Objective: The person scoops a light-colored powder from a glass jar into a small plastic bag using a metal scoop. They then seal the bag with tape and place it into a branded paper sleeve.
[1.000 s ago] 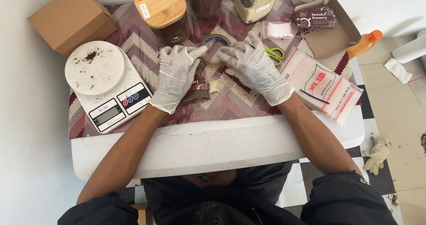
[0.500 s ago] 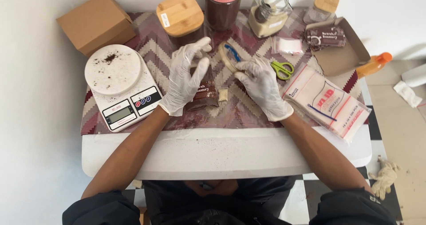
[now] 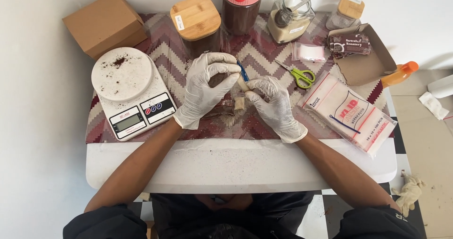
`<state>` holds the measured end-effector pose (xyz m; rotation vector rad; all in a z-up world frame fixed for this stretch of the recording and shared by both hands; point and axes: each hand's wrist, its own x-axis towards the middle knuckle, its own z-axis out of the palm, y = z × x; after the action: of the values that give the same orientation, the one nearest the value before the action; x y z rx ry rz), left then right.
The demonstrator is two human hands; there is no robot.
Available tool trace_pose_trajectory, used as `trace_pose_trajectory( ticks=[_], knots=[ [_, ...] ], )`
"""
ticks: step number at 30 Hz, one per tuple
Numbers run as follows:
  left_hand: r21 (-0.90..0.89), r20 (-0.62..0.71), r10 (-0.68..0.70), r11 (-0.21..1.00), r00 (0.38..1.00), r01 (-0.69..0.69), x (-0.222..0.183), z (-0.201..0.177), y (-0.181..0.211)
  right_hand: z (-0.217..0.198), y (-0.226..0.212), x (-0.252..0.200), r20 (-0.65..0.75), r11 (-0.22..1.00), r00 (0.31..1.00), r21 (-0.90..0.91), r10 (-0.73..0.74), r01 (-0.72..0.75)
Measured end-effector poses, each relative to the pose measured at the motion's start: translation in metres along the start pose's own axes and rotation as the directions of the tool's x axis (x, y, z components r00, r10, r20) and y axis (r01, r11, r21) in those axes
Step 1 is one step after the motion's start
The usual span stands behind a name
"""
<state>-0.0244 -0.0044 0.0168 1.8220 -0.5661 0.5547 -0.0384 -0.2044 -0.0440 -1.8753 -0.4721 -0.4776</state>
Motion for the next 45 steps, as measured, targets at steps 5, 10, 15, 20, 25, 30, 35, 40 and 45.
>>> trace_pose_trajectory(
  ticks=[5,10,15,20,25,30,35,40,45],
  knots=[
    [-0.131,-0.015,0.05,0.99,0.999,-0.051,0.003,-0.003,0.016,0.001,0.009,-0.001,-0.021,0.999,0.999,0.001,0.047,-0.047],
    [-0.15,0.01,0.113,0.983,0.994,-0.11,-0.002,0.0,0.023,0.011,-0.007,-0.002,-0.069,0.979,0.979,0.082,0.192,-0.187],
    [-0.323,0.057,0.076,0.945,0.996,-0.053,-0.007,0.008,0.016,0.013,-0.005,0.0,-0.111,0.965,0.963,0.128,0.245,-0.231],
    [-0.383,0.069,-0.031,0.922,0.997,0.056,-0.004,0.014,0.016,0.011,-0.007,-0.003,-0.095,0.962,0.962,0.131,0.255,-0.241],
    [-0.316,0.099,-0.145,0.934,0.985,0.169,0.001,0.007,0.023,-0.009,-0.018,0.019,-0.013,0.99,0.99,0.014,0.143,-0.143],
    [-0.306,0.078,-0.185,0.931,0.98,0.2,0.001,0.004,0.024,-0.072,0.02,0.046,0.045,0.812,0.973,-0.543,-0.228,0.216],
    [-0.303,0.032,-0.127,0.944,0.991,0.131,0.0,0.007,0.019,-0.122,0.053,0.044,0.215,0.52,0.936,-0.853,0.281,0.04],
    [-0.34,-0.001,-0.088,0.937,0.996,0.082,0.001,0.005,0.016,-0.114,0.044,0.047,0.185,0.515,0.877,-0.853,0.443,-0.08],
    [-0.362,-0.007,-0.08,0.929,0.997,0.072,0.001,0.003,0.012,-0.119,0.054,0.044,0.176,0.468,0.859,-0.88,0.481,-0.082]
  ],
)
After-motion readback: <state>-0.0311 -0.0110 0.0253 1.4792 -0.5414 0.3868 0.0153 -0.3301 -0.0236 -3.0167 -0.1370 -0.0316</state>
